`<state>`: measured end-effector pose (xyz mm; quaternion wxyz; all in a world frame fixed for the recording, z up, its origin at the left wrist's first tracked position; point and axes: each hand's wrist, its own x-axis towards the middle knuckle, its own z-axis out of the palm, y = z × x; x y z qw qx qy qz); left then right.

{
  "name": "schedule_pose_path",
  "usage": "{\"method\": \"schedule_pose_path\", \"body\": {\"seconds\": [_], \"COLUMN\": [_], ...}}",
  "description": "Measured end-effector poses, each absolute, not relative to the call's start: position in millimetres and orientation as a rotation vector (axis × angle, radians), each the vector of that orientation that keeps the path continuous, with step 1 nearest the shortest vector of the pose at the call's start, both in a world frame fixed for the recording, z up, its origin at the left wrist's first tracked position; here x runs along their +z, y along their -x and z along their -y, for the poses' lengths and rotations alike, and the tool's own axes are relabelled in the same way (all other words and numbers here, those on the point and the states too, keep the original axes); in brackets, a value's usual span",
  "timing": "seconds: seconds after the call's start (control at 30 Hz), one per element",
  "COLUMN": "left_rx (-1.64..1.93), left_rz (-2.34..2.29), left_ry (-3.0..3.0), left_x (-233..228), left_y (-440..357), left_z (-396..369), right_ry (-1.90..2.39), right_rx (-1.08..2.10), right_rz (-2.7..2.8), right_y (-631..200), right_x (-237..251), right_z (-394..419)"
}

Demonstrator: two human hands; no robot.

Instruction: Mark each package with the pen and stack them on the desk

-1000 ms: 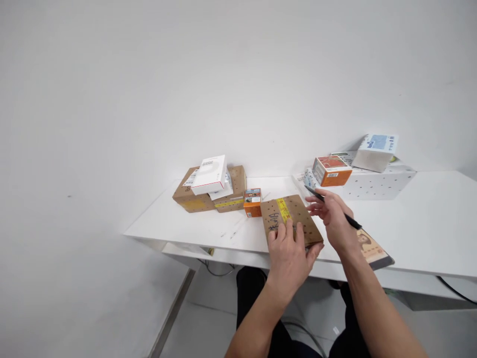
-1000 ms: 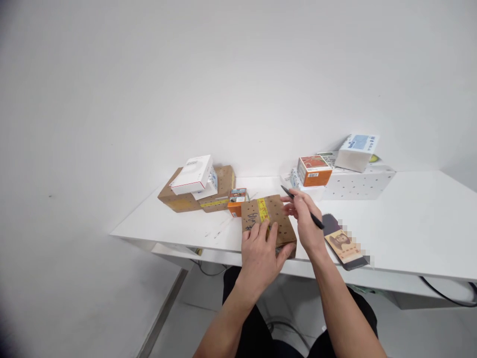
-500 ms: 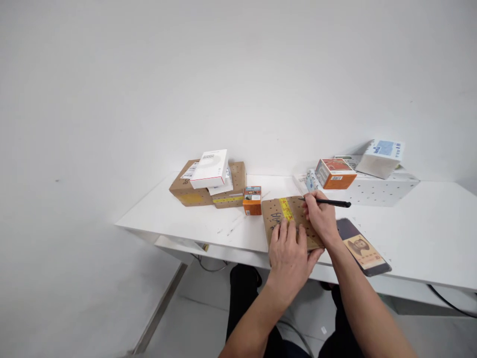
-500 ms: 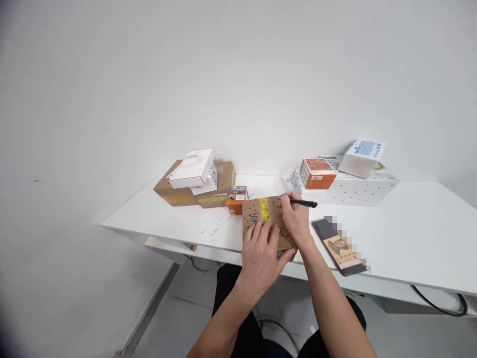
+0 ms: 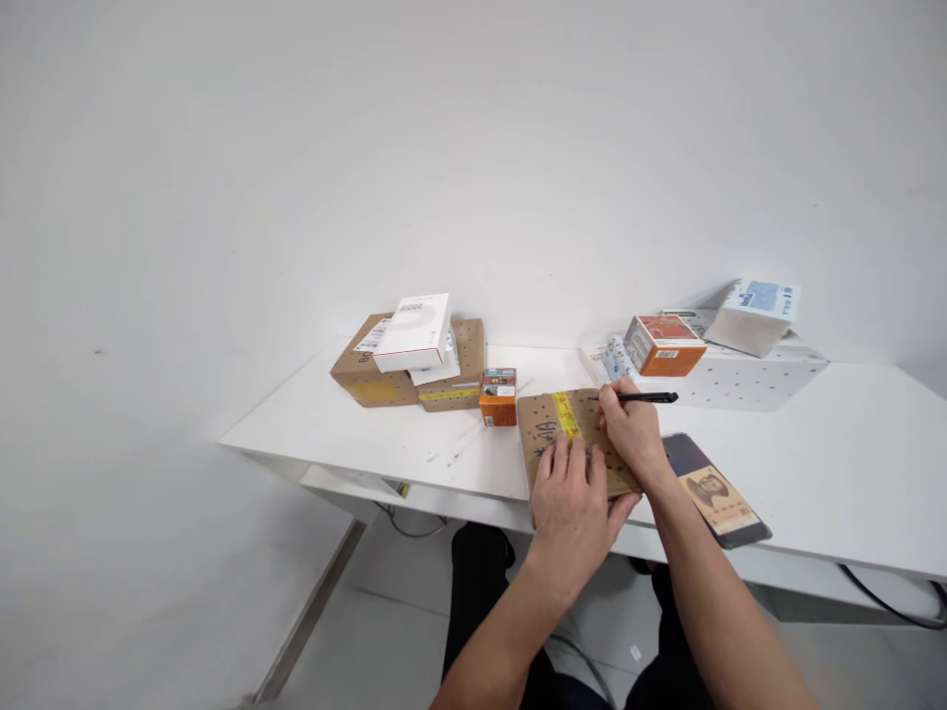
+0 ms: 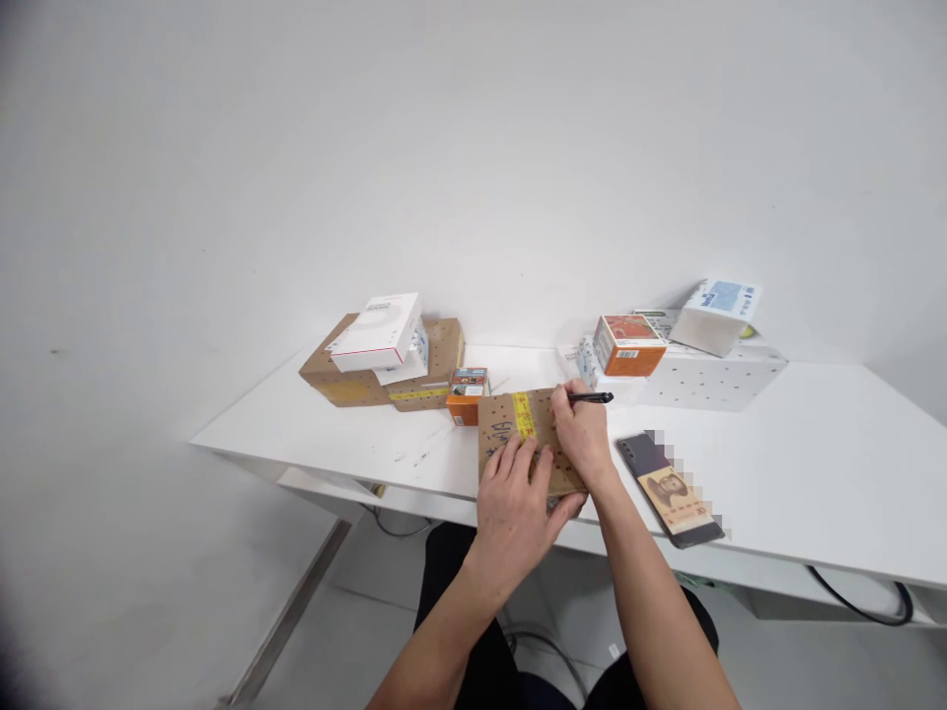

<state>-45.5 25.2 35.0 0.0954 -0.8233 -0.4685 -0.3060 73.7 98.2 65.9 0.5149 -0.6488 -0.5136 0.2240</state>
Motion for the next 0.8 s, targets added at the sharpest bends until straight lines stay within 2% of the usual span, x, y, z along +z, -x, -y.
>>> {"method": "schedule_pose_path", "body": {"seconds": [0.4,0.63,0.8], "left_rx": [-0.913,-0.930,-0.940], "left_rz": [1.385,1.364,1.356], "left_ry": [2.435,2.432,2.435], "left_x": [34.9,37.0,40.4], "left_y": [45.9,47.7,51.8], "left_z": [-24.9,-25.1,-25.8], "right_ry": [1.553,1.386,1.417], "right_rx": [0.531,0.571,0.439], "right_rz": [1.237,1.000,0.913], "right_y": [-73.9,-74.5,-95.3], "right_x": [64.7,64.2,39.3], "right_z": [-98.2,-87.8,-74.6]}}
